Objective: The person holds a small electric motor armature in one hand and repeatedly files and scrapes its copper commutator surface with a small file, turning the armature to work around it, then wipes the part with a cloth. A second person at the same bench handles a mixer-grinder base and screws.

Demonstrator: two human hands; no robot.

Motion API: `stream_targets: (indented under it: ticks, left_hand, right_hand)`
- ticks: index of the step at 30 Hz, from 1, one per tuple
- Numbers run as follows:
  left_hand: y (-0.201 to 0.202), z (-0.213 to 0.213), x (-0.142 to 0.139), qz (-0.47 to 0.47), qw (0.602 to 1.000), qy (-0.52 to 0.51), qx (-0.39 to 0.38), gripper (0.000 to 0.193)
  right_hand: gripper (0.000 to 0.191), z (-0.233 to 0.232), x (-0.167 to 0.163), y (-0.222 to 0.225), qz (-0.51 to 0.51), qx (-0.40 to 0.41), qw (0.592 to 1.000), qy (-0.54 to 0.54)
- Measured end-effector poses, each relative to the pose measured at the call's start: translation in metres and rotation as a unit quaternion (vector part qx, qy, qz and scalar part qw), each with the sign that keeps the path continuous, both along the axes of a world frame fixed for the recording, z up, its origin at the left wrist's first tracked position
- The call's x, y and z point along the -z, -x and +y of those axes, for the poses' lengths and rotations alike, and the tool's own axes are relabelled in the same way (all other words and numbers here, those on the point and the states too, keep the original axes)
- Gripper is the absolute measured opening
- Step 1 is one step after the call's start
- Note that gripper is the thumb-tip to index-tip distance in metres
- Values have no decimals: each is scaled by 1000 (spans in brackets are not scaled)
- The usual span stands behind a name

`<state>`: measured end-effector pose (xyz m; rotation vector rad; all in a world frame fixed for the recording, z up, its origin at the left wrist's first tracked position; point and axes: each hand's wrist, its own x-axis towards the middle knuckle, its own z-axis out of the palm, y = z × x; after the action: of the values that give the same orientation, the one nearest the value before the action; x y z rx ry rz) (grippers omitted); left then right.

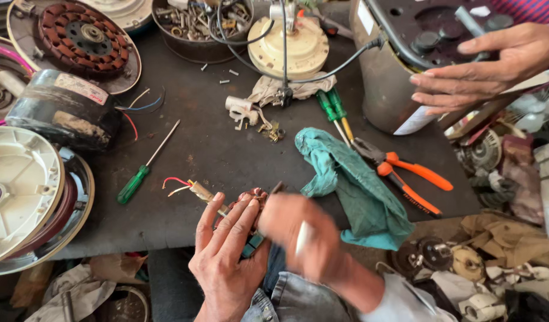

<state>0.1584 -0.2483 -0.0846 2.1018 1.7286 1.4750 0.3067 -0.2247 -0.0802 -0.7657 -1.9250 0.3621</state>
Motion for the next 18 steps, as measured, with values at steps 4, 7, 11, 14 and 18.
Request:
stream_targets:
  ticks: [4,7,11,14,18]
  left_hand:
    - [3,-1,3,-18,999,-6,26,53]
    - [5,0,10,-14,1000,-15,8,49]
    - [6,1,18,-31,999,-29,-26,51]
    - [8,7,19,-30,998,-42,-33,55]
    - [13,11,18,-20,997,-72,-10,60]
  right_hand:
    - [26,-3,-5,1,5,-98,991,-95]
    - [24,2,5,-2,-44,31,998,-44]
    - [28,12,18,-2,0,-9,999,-46]
    - [28,23,18,2,-6,30,999,-28]
    - [28,29,15,5,-10,-35,998,-55]
